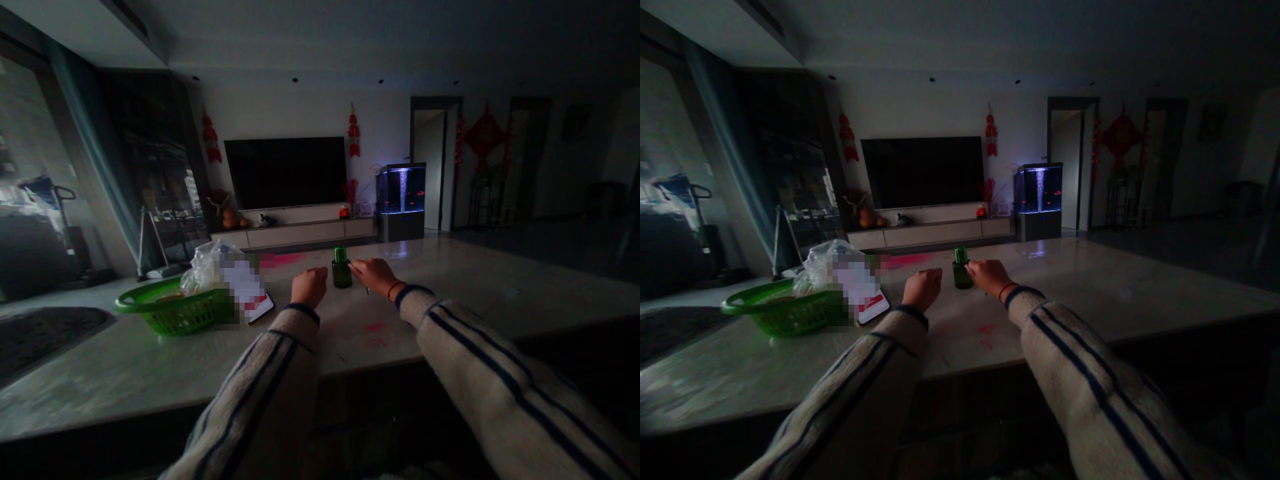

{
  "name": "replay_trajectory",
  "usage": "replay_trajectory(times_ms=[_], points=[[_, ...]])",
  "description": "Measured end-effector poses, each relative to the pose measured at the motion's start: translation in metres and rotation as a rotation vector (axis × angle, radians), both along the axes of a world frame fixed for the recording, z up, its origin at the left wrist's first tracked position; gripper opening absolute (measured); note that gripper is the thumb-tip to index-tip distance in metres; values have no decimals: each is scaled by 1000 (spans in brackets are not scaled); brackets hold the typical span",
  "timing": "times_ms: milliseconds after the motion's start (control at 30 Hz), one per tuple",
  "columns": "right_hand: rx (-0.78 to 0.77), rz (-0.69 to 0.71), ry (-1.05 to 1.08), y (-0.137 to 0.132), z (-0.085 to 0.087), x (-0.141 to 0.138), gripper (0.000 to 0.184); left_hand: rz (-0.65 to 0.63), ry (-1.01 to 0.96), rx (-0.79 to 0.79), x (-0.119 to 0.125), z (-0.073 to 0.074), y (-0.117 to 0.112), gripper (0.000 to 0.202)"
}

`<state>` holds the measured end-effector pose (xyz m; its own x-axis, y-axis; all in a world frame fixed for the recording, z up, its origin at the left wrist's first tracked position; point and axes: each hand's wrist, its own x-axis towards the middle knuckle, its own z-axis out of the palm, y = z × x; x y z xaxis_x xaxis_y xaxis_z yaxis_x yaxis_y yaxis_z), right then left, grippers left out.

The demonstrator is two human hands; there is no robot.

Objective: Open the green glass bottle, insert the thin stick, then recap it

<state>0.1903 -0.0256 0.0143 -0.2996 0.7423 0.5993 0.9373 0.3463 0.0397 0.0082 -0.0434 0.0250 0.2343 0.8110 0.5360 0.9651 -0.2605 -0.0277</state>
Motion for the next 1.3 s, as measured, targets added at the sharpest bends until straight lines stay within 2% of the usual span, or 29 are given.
replay_trajectory(times_ms=[167, 333, 433, 500, 533, 600, 633, 667, 733, 800, 867, 933, 1067, 1100, 1167, 1300], points=[[-47, 5, 62, -1, 0, -1, 42, -7, -3, -22, 3, 0, -2, 24], [-118, 107, 114, 3, -6, -1, 40, -56, 3, -20, 3, -2, -1, 23], [-173, 203, 265, 6, -8, -5, 49, -116, -82, 5, 5, -5, 2, 21], [-345, 292, 477, 8, -5, -7, 58, -181, -252, -51, 7, -6, 5, 33], [-461, 346, 602, 8, -3, -7, 60, -230, -368, -140, 8, -6, 6, 44], [-667, 469, 848, 8, 4, -2, 60, -364, -631, -408, 8, -4, 7, 58], [-722, 533, 955, 8, 8, 3, 60, -440, -765, -555, 7, -1, 8, 62], [-744, 597, 1045, 9, 11, 10, 60, -518, -900, -648, 4, 1, 8, 62], [-740, 684, 1186, 9, 17, 26, 60, -626, -1130, -682, -4, 6, 8, 63], [-751, 727, 1263, 10, 20, 42, 61, -681, -1256, -692, -12, 10, 7, 63], [-816, 781, 1292, 10, 19, 52, 61, -679, -1268, -783, -16, 11, 5, 65], [-958, 880, 1277, 11, 15, 54, 62, -621, -1208, -923, -14, 8, 4, 67], [-1389, 1072, 1105, 18, 1, 40, 63, -403, -1040, -1275, 0, -1, 3, 69], [-1485, 1092, 1055, 20, -2, 35, 64, -382, -1040, -1314, 2, -3, 3, 69], [-1562, 1115, 1037, 23, -7, 29, 64, -389, -1079, -1323, 4, -4, 5, 69], [-1426, 1109, 1176, 23, -5, 27, 65, -504, -1245, -1114, -1, -2, 10, 68]])
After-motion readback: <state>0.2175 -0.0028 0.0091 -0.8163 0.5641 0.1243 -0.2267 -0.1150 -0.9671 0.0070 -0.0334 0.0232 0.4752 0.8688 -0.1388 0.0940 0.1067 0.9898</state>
